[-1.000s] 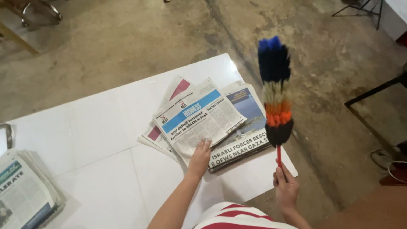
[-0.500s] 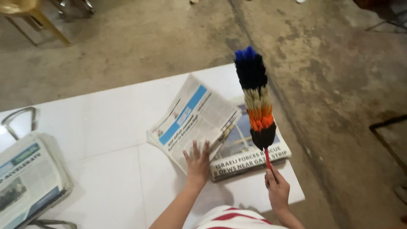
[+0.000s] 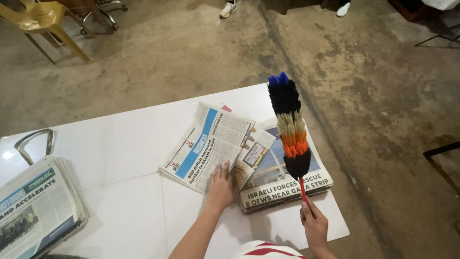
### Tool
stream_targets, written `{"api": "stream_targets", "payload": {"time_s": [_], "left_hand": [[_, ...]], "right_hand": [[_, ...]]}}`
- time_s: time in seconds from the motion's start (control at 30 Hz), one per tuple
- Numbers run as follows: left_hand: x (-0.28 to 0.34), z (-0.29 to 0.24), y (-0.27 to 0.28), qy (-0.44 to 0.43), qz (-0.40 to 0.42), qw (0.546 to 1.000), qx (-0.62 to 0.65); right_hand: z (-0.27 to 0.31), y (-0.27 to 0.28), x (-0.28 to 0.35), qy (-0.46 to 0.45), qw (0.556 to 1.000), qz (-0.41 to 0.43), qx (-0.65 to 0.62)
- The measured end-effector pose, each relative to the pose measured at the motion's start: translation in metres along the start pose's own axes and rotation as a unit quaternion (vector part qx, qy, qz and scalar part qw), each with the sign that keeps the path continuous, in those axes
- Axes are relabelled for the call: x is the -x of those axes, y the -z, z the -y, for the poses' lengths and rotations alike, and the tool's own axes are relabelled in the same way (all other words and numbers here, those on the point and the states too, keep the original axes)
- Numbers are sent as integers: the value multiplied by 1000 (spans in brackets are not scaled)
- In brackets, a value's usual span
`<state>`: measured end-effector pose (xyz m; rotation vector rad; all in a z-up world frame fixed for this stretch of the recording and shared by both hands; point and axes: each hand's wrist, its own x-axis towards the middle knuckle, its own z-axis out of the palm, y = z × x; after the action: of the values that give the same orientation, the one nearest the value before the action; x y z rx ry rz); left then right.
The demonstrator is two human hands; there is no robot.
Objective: Dusting and organizing stacks of newspapers on a table using a feather duster.
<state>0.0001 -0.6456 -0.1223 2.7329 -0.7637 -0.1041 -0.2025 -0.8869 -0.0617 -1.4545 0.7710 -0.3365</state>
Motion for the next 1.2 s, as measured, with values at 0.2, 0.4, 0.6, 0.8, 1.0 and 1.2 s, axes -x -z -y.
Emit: {"api": "stream_targets", "payload": {"time_s": [0.2,0.4,0.6,0.8,1.0,1.2], "left_hand": [[12,-12,30,36,204,978,-15],[20,-24,45,42,217,975,-30],[24,4,-32,42,-38,998,1],[18,-2,-8,-48,-166,984,37],[37,23,-19,-110,-161,979,-54],[76,85,-19,-81,-140,985,-56]], "right_hand": [[-1,-2,9,-11,1000,8,12],[-10,-2,11,-5,1000,-4,8],[-12,0,12,-2,1000,-11,16],[-5,-5,22,-14,1000,-14,15],[-18,-14,27,-4,1000,1,-5],[-9,-43,40,-16,1000,-2,5]]}}
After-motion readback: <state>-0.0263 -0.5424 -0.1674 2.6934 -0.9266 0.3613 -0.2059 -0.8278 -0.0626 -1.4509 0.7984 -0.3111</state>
